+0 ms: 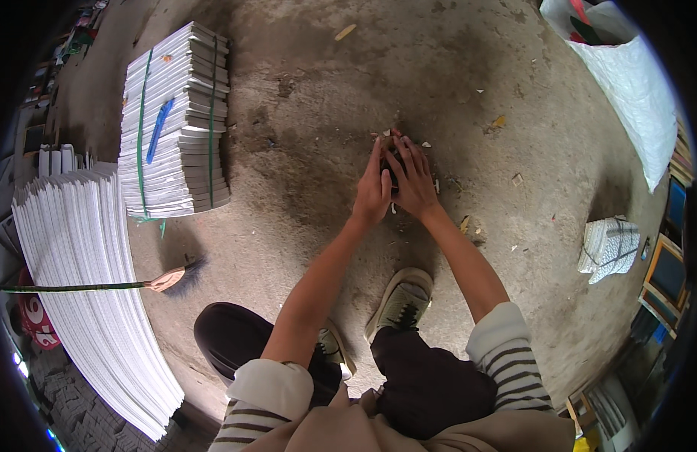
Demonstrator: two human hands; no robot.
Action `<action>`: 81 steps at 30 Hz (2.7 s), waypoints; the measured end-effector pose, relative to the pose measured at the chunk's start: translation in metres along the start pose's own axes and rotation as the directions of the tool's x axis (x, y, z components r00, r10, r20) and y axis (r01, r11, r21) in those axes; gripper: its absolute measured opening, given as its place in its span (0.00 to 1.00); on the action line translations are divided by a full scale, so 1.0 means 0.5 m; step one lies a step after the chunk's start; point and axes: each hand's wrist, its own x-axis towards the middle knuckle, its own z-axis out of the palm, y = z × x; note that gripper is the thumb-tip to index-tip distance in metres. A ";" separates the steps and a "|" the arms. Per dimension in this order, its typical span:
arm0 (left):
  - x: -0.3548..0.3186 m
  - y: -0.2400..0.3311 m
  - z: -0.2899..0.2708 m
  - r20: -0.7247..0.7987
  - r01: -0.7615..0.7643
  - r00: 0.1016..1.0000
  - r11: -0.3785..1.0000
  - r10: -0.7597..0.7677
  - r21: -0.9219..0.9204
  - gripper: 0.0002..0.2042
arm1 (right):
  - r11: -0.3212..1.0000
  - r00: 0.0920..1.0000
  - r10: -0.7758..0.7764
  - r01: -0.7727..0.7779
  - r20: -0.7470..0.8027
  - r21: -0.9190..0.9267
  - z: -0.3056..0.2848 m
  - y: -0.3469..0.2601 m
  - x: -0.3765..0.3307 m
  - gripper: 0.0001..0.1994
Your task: The person cleans a workshop floor by sweeping debris with a broom and dustpan, then collects colorful plastic strips and other scraps by hand into a white sack. The person also handles a green-handled broom and moves around stacks of white boards and other materials.
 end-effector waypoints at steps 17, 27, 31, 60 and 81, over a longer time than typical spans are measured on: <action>-0.020 -0.002 -0.092 -0.156 -0.085 0.979 0.958 0.131 0.273 0.20 | 0.973 0.977 -0.202 0.208 0.063 -0.097 0.016 -0.001 -0.013 0.15; 0.028 -0.026 -0.150 0.069 -0.262 0.958 0.751 0.279 0.606 0.14 | 0.566 0.657 0.743 -0.516 -0.127 0.643 -0.056 -0.039 -0.013 0.11; 0.022 -0.006 -0.107 -0.095 -0.137 0.979 0.923 0.183 0.360 0.12 | -0.152 0.432 0.857 -0.308 0.280 0.939 -0.093 -0.067 -0.028 0.11; -0.039 -0.002 -0.058 -0.091 -0.066 0.985 0.819 0.143 0.570 0.15 | -0.233 0.239 0.933 -0.165 0.268 0.958 -0.064 -0.005 -0.120 0.04; -0.033 0.040 0.035 0.325 0.133 0.937 0.991 -0.127 0.002 0.10 | -0.220 0.291 0.891 -0.395 0.349 0.892 -0.117 -0.052 -0.126 0.09</action>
